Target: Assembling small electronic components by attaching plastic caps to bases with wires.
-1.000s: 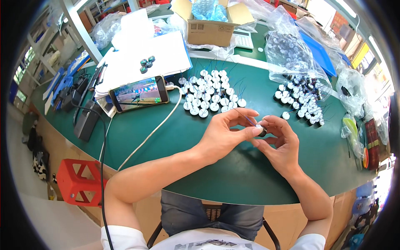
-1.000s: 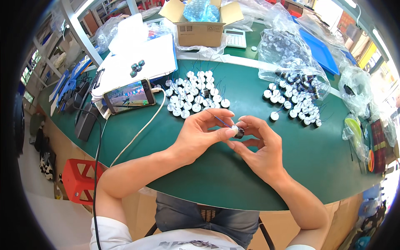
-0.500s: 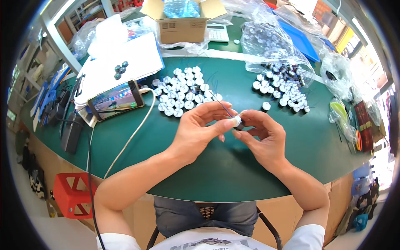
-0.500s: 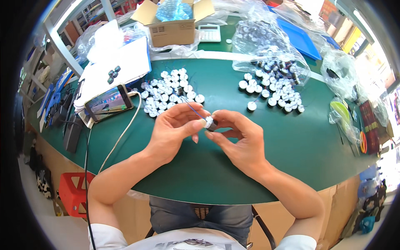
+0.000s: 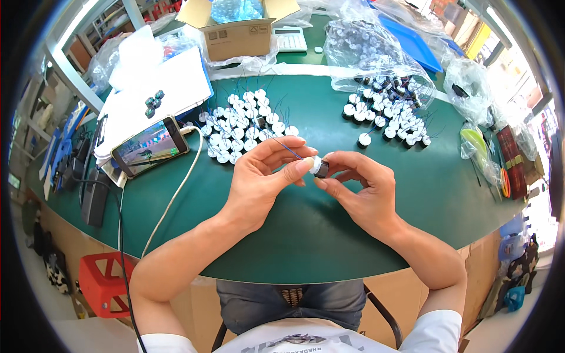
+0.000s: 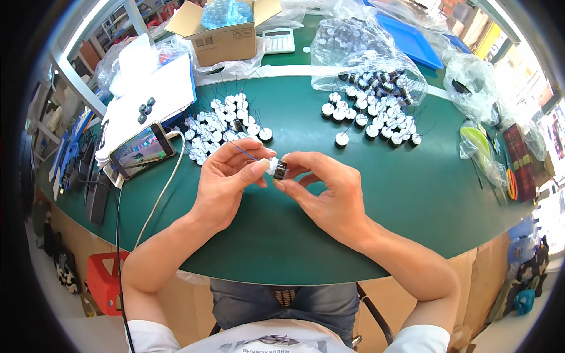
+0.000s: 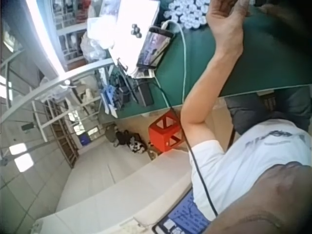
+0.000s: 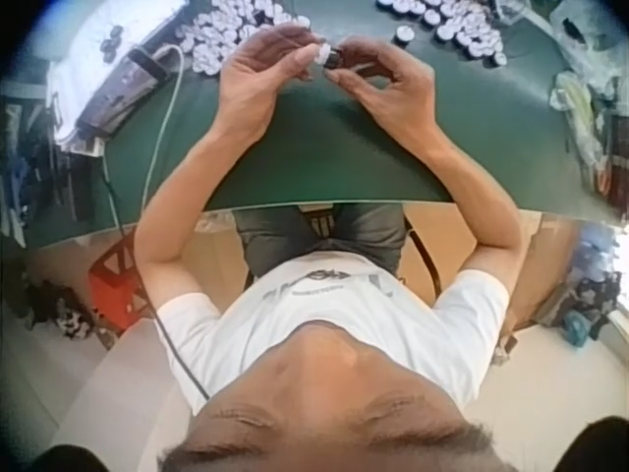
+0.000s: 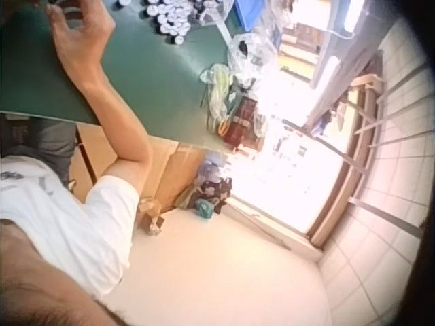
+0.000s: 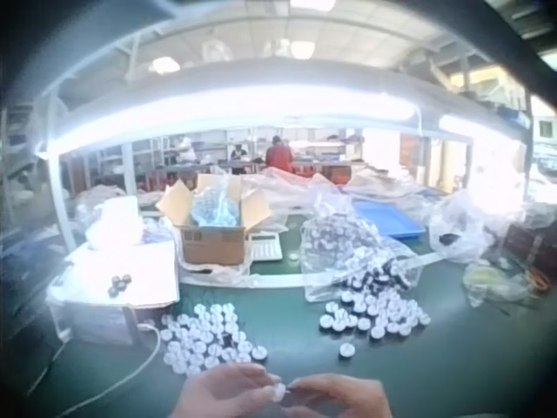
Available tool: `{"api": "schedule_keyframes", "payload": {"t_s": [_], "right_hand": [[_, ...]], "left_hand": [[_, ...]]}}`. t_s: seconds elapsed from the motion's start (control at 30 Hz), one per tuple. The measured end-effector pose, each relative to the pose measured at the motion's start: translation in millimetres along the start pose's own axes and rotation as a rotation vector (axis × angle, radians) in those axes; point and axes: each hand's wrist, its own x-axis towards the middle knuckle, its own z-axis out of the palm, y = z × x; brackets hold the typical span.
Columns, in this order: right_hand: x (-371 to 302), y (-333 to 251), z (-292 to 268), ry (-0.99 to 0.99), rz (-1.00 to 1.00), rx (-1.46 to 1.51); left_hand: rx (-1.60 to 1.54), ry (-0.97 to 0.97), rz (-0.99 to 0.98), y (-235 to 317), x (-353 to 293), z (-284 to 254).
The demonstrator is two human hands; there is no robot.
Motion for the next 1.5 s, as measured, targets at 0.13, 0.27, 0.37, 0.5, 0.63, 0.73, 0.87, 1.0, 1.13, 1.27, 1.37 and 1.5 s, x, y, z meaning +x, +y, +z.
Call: {"api": "schedule_keyframes", "payload": {"t_s": [0.13,0.27,0.37,0.5,0.63,0.73,0.87,1.0,1.13,1.27,1.37,1.5], "right_hand": [[2,1,2,0.039,-0.092,-0.045],[3,0,2,0.063,-0.173,-0.106],[3,0,1,0.054,-0.167,-0.098],[2,0,0,0.053,-0.184,-0.116],[3,0,-1,0.056,-0.200,-0.125],[3,0,-1,0.060,-0.211,-0.111],[2,1,-1,0.055,-0.216,-0.121],[2,2,-1,0.066,-0.243,-0.153],[2,2,-2,0.061,-0.250,-0.148],[2,1,-3,0.049,-0.238,-0.137],[2,0,-3,0.046,-0.238,-0.144],[0,-1,-3,0.041,-0.260,-0.174]], "left_hand": [[-0.008,0.001,-0.017,1,-1,0],[-0.028,0.018,-0.030,0,-2,3],[-0.012,0.047,-0.011,-2,-4,4],[-0.020,0.035,0.009,-1,-5,4],[0.026,0.031,0.056,-1,-5,5],[0.061,0.038,0.087,0,-6,6],[0.120,0.059,0.112,1,-8,9],[0.124,0.061,0.113,-1,-9,9],[0.113,0.055,0.117,-1,-9,9],[0.101,0.040,0.131,-1,-9,9],[0.110,0.032,0.139,-1,-9,8],[0.153,0.038,0.112,-2,-11,8]]}}
